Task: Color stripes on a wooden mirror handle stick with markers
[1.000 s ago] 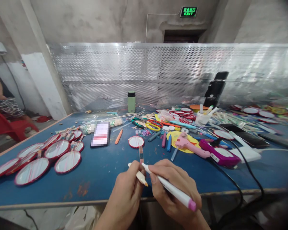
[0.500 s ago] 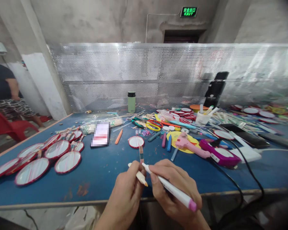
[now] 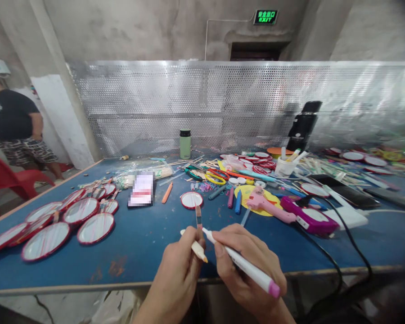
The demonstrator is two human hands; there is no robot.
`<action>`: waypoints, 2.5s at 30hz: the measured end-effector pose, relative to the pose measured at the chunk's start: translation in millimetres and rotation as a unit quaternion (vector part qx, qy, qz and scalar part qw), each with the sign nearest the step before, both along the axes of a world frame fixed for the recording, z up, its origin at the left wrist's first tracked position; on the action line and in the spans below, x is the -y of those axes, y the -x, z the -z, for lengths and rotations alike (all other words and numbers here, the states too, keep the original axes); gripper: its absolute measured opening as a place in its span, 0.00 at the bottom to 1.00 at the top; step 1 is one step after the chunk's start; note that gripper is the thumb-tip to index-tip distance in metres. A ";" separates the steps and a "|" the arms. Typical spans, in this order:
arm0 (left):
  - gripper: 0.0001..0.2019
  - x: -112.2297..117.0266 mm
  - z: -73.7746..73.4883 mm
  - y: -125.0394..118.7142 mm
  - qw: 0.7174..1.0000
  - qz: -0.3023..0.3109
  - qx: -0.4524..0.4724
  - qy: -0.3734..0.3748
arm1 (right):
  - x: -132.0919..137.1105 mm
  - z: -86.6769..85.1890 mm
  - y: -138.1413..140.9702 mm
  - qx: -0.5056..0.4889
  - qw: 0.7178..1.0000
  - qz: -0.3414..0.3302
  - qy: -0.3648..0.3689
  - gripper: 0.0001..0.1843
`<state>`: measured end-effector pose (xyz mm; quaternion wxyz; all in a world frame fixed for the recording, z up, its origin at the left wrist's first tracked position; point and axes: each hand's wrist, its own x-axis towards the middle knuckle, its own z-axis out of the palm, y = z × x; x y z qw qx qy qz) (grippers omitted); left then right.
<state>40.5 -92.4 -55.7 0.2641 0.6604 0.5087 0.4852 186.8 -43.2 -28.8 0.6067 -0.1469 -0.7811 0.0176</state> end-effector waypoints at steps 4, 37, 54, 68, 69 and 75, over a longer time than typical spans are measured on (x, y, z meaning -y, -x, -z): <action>0.13 0.3 0.5 0.6 1.000 0.000 -0.004 0.000 | 0.0 2.0 -0.1 0.005 1.000 -0.005 -0.002 0.10; 0.13 0.4 0.3 -0.1 1.000 0.002 0.003 -0.006 | -0.3 -0.8 1.0 -0.011 1.000 0.012 0.006 0.10; 0.14 0.9 -0.8 0.2 1.000 0.008 0.007 -0.001 | 0.0 0.1 0.4 -0.006 1.000 0.006 0.000 0.10; 0.13 -0.4 0.7 0.8 1.000 0.009 0.010 0.000 | 0.2 2.6 0.4 -0.003 1.000 0.010 -0.003 0.09; 0.13 -0.5 0.8 0.9 1.000 0.008 0.009 0.000 | 0.6 2.4 0.4 -0.003 1.000 0.013 -0.003 0.09; 0.14 -0.6 -0.5 0.3 1.000 0.008 0.007 -0.001 | -0.4 1.5 1.4 -0.003 1.000 0.017 -0.011 0.08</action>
